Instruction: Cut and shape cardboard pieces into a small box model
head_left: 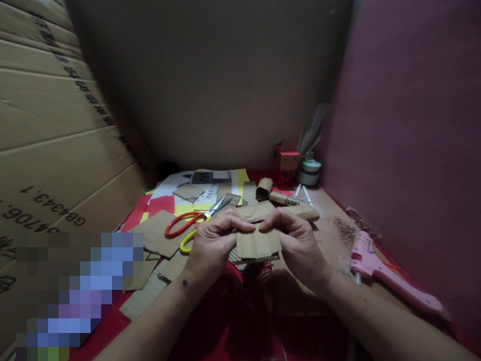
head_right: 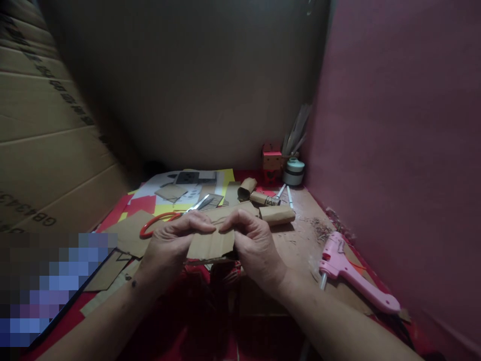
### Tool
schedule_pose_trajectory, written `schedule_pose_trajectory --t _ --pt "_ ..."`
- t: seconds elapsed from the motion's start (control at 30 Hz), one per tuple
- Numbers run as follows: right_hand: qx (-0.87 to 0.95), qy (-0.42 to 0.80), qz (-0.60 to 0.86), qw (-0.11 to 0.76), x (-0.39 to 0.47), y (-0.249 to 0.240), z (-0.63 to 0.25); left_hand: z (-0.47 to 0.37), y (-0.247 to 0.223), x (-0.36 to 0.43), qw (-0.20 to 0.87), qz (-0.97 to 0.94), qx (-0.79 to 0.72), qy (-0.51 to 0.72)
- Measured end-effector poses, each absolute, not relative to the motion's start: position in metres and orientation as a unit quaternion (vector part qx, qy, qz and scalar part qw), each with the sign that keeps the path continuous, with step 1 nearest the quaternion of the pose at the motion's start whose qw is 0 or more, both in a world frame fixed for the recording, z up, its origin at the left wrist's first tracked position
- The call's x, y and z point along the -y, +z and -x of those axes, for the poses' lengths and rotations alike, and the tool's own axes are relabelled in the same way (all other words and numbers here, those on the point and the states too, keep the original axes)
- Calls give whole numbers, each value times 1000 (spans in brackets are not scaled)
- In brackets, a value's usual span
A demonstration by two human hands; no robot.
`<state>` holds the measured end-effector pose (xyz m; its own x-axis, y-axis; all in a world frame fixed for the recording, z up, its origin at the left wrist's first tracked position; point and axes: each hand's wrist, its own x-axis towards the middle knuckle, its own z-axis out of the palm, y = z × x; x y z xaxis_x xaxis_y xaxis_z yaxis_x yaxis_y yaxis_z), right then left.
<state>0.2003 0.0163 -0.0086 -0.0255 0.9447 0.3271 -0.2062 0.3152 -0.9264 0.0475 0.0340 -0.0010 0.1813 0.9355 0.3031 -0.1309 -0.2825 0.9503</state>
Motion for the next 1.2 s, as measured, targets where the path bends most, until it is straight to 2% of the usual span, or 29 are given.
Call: schedule_pose_trajectory --t 0.17,0.43,0.7,0.9,1.0,1.2 --pt "585 407 340 614 -19 -15 -204 -45 -2 -34 536 -565 -346 524" --pt "582 436 314 610 -20 -13 -203 -43 -4 -34 469 -593 -349 553" --pt "573 455 290 617 -20 -16 -203 -42 -7 -35 471 -612 -317 551" --pt "636 319 308 631 -23 -19 -207 -39 -1 -37 605 -544 -330 478" --pt "672 262 317 616 -23 -24 -208 -42 -1 -37 605 -545 -368 449" --pt "658 251 331 628 -21 -21 -204 -44 -5 -38 602 -544 -367 456"
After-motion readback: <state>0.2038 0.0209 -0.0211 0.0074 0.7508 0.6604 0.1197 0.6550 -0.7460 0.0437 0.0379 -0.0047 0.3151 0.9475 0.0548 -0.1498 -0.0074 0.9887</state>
